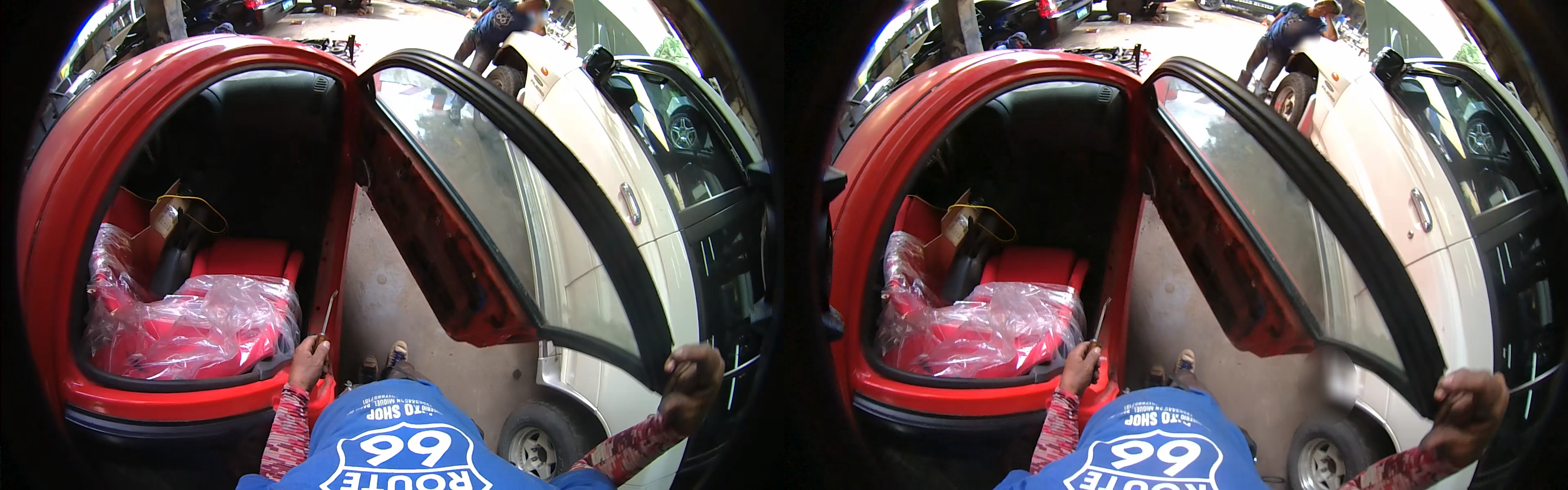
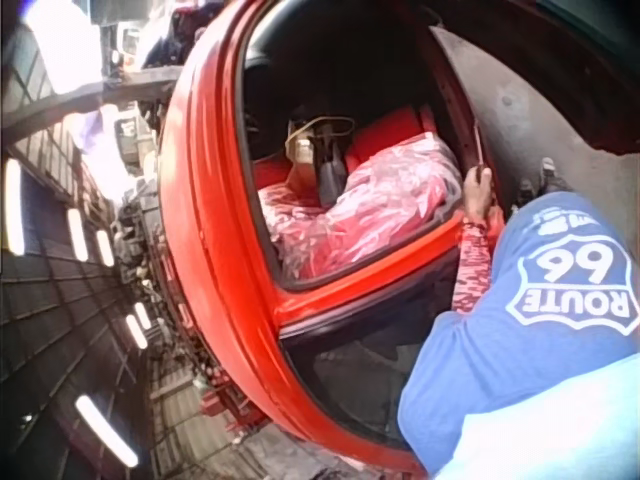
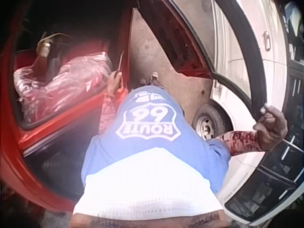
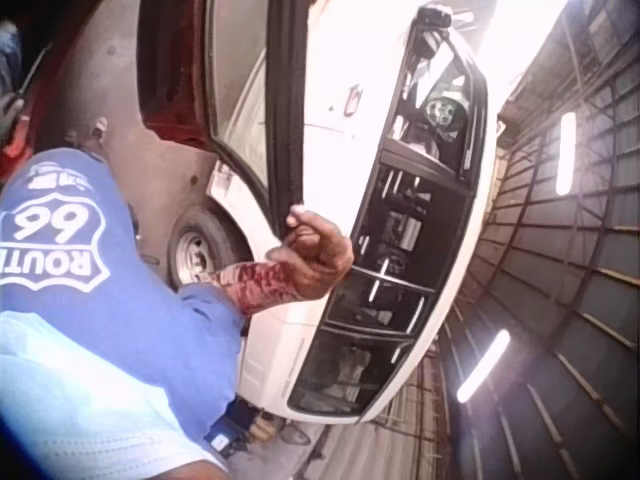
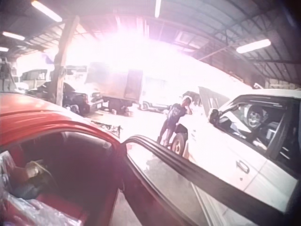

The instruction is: The person uses a screwdriver to pry and remove the rubber weather stripping from the exterior and interior edges of a red car door. The person works along the top and side of the door, then opens the door to continue removing the strip from the inner door frame.

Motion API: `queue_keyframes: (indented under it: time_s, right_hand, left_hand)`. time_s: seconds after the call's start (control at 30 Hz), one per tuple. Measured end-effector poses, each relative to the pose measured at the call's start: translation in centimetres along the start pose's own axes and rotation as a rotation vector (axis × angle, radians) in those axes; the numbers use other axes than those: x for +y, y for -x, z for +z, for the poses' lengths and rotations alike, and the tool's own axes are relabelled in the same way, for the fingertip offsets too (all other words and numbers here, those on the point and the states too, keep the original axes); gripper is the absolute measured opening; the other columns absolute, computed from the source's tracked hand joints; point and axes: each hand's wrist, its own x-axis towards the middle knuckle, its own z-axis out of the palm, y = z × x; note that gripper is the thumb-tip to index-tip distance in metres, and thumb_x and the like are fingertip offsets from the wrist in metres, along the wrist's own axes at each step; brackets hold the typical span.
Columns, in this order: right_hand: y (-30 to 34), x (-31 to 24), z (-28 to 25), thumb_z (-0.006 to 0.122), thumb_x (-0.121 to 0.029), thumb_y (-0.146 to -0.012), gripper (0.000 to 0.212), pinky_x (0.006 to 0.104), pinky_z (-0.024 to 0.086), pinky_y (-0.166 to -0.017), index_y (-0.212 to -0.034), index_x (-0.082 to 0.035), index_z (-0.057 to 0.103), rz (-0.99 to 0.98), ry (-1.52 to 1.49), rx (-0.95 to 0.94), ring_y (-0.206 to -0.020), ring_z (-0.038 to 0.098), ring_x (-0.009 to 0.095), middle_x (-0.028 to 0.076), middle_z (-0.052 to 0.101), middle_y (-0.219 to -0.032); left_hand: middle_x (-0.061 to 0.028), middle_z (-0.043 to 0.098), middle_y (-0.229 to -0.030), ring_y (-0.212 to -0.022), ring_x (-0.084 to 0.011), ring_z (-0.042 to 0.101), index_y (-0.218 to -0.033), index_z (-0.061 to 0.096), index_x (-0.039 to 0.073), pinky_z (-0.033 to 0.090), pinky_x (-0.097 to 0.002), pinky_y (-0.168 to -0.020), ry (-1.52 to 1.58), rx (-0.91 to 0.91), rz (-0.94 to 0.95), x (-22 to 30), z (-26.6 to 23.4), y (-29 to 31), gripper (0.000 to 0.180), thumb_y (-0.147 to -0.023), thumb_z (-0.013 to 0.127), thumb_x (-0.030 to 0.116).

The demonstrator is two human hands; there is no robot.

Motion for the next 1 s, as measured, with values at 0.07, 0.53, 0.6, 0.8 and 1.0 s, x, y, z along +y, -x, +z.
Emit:
queue_keyframes:
  time_s: [0.07,0.53,0.6,0.8,1.0]
  right_hand:
    - [-1.0,-0.8,-1.3,0.086,-0.023,-0.075,0.061,0.0265,0.046,-0.065,-0.125,0.001,0.061,0.171,0.201,-0.007,-0.053,0.053,0.007,0.002,0.062,-0.075]
    - [-11.0,14.1,0.3,0.048,-0.065,-0.101,0.062,0.0457,0.053,-0.068,-0.098,-0.012,0.08,0.297,1.03,0.674,-0.079,0.073,0.036,0.015,0.075,-0.083]
    - [-12.0,15.4,-0.2,0.044,-0.068,-0.1,0.066,0.0475,0.055,-0.069,-0.096,-0.014,0.08,0.296,1.157,0.72,-0.082,0.073,0.041,0.017,0.075,-0.085]
    - [-12.9,17.1,-1.1,0.044,-0.066,-0.101,0.065,0.0479,0.055,-0.061,-0.082,-0.014,0.077,0.303,1.21,0.746,-0.073,0.072,0.04,0.015,0.073,-0.076]
    - [-12.3,17.3,-0.7,0.051,-0.064,-0.1,0.061,0.0433,0.053,-0.055,-0.075,-0.014,0.074,0.223,1.15,0.803,-0.065,0.072,0.036,0.012,0.071,-0.068]
  left_hand:
    - [0.0004,0.057,-0.073,-0.052,-0.0087,0.054,-0.112,0.063,0.004,0.045,-0.0265,-0.045,-0.054,0.004,0.028,-0.5,0.1,-0.4,0.022,-0.103,0.059,0.023]
    - [0.0007,0.056,-0.07,-0.047,-0.0088,0.052,-0.106,0.063,0.005,0.042,-0.026,-0.041,-0.038,-0.086,-0.1,-1.9,1.2,-0.9,0.022,-0.104,0.057,0.027]
    - [0.0005,0.055,-0.07,-0.046,-0.0089,0.051,-0.106,0.062,0.005,0.042,-0.0263,-0.04,-0.064,-0.085,-0.153,-1.9,1.4,-1.0,0.023,-0.105,0.057,0.027]
    - [-0.0011,0.054,-0.07,-0.046,-0.0104,0.052,-0.11,0.06,0.004,0.041,-0.0273,-0.038,-0.182,-0.113,-0.164,-1.6,1.1,-1.7,0.025,-0.106,0.056,0.028]
    - [-0.0019,0.054,-0.072,-0.045,-0.0112,0.051,-0.119,0.058,0.005,0.041,-0.0274,-0.039,-0.16,-0.162,-0.139,-1.2,1.5,-2.7,0.025,-0.105,0.058,0.026]
